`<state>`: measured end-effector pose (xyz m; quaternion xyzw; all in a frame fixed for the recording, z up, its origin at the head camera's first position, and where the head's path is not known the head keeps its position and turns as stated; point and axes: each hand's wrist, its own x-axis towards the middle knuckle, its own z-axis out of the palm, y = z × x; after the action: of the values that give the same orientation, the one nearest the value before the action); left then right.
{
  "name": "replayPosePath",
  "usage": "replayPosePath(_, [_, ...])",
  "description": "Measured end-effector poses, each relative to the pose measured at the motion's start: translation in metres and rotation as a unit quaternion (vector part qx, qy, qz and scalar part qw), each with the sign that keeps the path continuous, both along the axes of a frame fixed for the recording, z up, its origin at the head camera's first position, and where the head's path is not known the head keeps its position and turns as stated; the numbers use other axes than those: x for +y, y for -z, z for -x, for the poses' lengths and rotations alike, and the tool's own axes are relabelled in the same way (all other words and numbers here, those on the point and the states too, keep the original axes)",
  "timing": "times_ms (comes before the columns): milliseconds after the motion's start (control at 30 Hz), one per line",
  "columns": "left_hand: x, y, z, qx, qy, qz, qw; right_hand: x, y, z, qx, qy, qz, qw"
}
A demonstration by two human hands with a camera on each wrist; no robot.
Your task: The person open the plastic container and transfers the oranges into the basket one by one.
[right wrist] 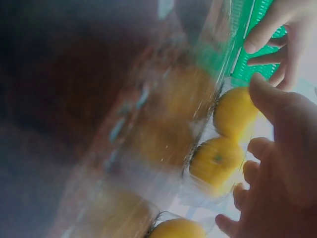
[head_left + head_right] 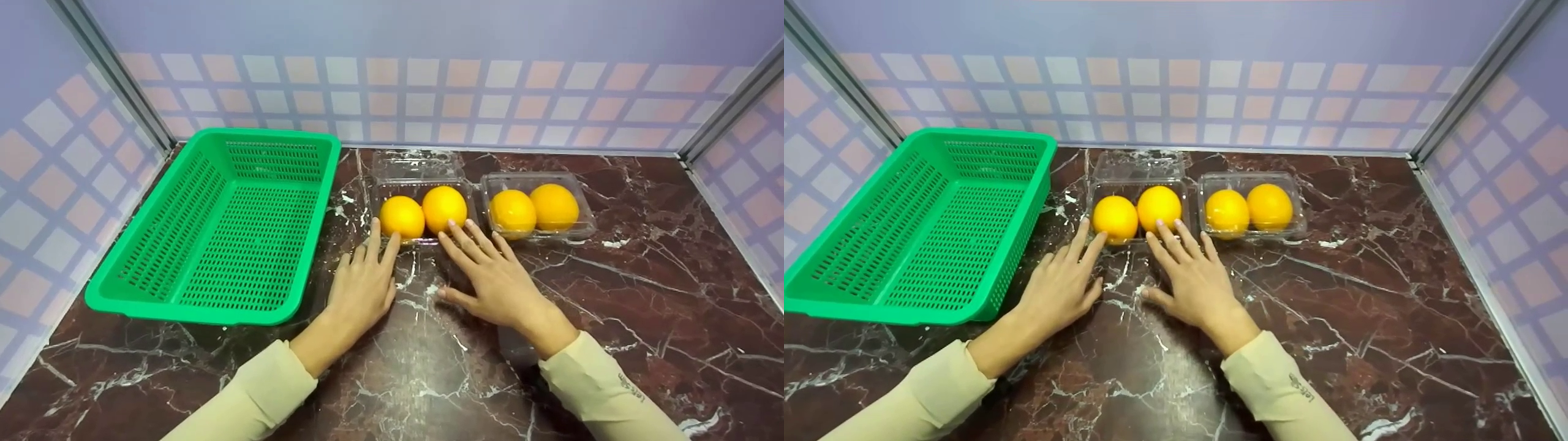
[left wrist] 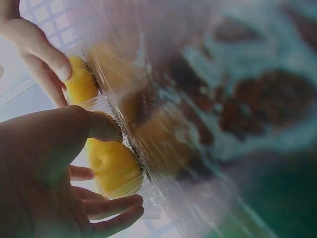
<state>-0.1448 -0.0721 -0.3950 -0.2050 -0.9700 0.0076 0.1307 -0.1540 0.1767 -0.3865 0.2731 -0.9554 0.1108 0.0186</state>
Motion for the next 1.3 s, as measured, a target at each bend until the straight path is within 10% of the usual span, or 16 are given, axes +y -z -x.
replayPosePath(733, [-0.004,-0.013,0.003,-0.029,-0.012,0.007,0.9995,-0.004,-0.002,0.005,0.017,-0.014,0.041,0.999])
replayPosePath(1033, [0.014,-0.036,0.019,-0.066,-0.023,-0.082,0.9942,-0.005,-0.006,0.005,0.007,-0.006,0.038,0.999])
replayPosePath(1300, [0.034,-0.033,0.028,-0.069,-0.025,-0.137,0.9878,-0.003,-0.004,0.001,0.000,-0.005,0.045,0.999])
